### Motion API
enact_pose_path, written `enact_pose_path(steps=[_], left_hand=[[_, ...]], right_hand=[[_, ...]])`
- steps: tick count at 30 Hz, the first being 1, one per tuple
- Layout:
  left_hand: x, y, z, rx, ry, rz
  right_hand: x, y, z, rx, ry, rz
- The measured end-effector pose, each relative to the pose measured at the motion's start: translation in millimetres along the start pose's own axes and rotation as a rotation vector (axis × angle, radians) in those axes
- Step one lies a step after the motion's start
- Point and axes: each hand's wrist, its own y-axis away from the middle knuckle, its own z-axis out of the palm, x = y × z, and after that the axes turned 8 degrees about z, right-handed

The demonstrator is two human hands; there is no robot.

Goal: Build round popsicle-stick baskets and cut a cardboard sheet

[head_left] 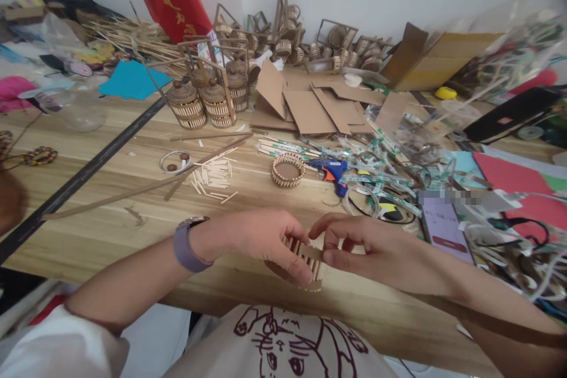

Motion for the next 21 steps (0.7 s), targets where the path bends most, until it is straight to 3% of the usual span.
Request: enact_pose_path(steps=[15,21], left_hand=[[0.6,3.0,5.3,-0.003,0.08,-0.035],[3.3,3.1,6.2,0.023,-0.02,-0.012]], right_hand=[[2.5,-1.0,5.2,0.003,0.036,-0.014],[4.1,-0.5,7.7,0.015,0.036,-0.03]])
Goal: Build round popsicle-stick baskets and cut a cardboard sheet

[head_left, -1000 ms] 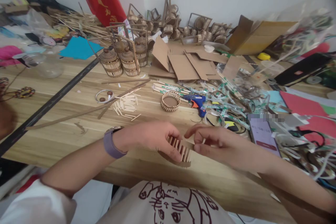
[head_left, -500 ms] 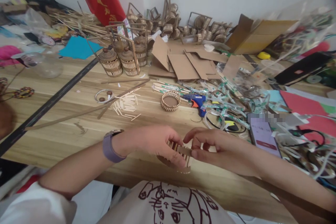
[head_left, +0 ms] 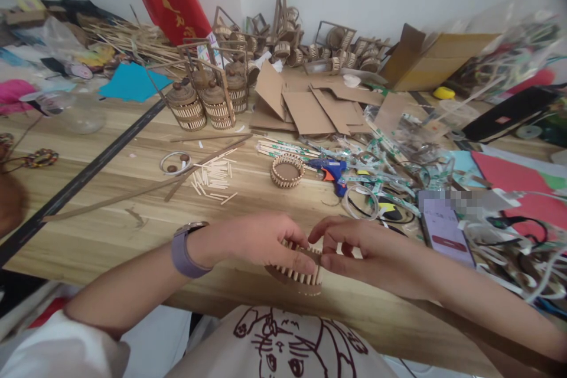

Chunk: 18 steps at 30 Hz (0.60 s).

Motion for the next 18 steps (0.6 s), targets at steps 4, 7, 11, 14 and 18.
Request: enact_pose_path(steps=[4,7,11,14,18], left_hand=[[-0.7,0.1,0.3,-0.002,-0.034,0.001],[-1.0,0.2,0.1,-0.011,-0.069,0.011],[-0.3,0.9,-0.7,-0.014,-0.107,0.019],[-0.4,1.2,-0.7,-0.017,-0.093,0.015],[-1.6,1.3,0.4,-0.012,-0.054,0.013]], right_hand=[[0.1,0.4,0.3,-0.011,0.022,0.026],[-0.2,1.8,1.5,0.002,0.03,0.031],[-2.3,4.2,2.5,-0.004,0.043,0.066],[-4.8,5.4,2.3,-0.019,0.054,0.097],[-5.7,5.8,2.4,-0.021,0.064,0.11]])
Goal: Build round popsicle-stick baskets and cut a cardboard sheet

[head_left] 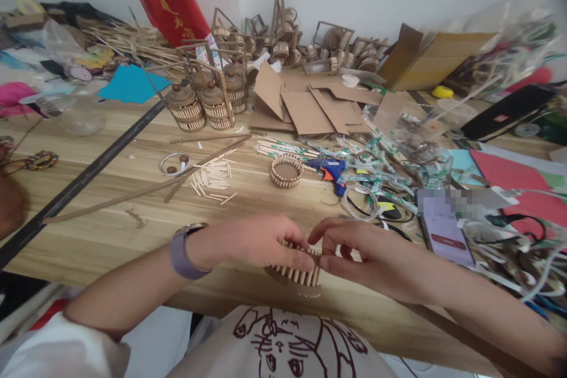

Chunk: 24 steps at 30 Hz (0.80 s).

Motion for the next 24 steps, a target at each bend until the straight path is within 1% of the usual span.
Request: enact_pose_path(steps=[8,10,15,18,24], left_hand=[[0.8,2.7,1.2,0.007,0.0,0.0],[1.2,3.1,1.7,0.0,0.005,0.003],[2.9,2.9,3.2,0.013,-0.076,0.02],[3.7,3.3,4.2,0.012,-0.068,0.033],[3.9,5.4,5.7,0.049,-0.117,0.068]], right_hand=[[7.4,2.8,3.0,-0.001,-0.013,-0.016],[6.9,4.2,3.3,0.01,-0.011,-0.015],[-0.8,5.9,1.2,-0.002,-0.001,-0.04],[-5.1,7.1,0.0,-0.001,-0.006,-0.05],[-0.3,9.5,1.7,0.014,-0.032,-0.038]])
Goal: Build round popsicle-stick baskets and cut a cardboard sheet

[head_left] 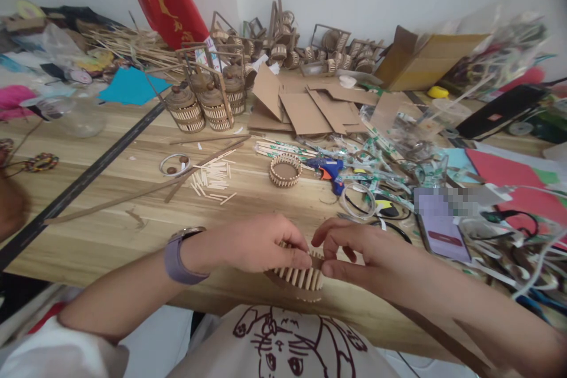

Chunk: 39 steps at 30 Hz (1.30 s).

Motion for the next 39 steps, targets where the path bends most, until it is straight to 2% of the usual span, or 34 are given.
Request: enact_pose_path(steps=[7,9,14,22,30,39], left_hand=[[0.8,3.0,3.9,0.086,-0.125,0.064],[2.2,4.9,4.5,0.105,-0.151,0.083],[7.9,8.8,5.1,0.149,-0.202,0.076],[13.9,10.9,7.9,0.166,-0.261,0.12],[21.1,13.3,5.0,0.12,-0.297,0.181],[24.5,14.5,2.6,0.093,-0.264,0.232]], right_hand=[[6.8,3.5,5.5,0.035,-0.084,0.236],[6.4,5.5,5.6,0.044,-0.119,0.258],[6.6,11.4,7.0,0.098,-0.196,0.197],[16.8,18.5,18.6,0.246,-0.143,0.139],[14.2,13.1,11.0,0.158,-0.065,0.088],[8.7,6.9,10.0,0.091,-0.009,-0.045]])
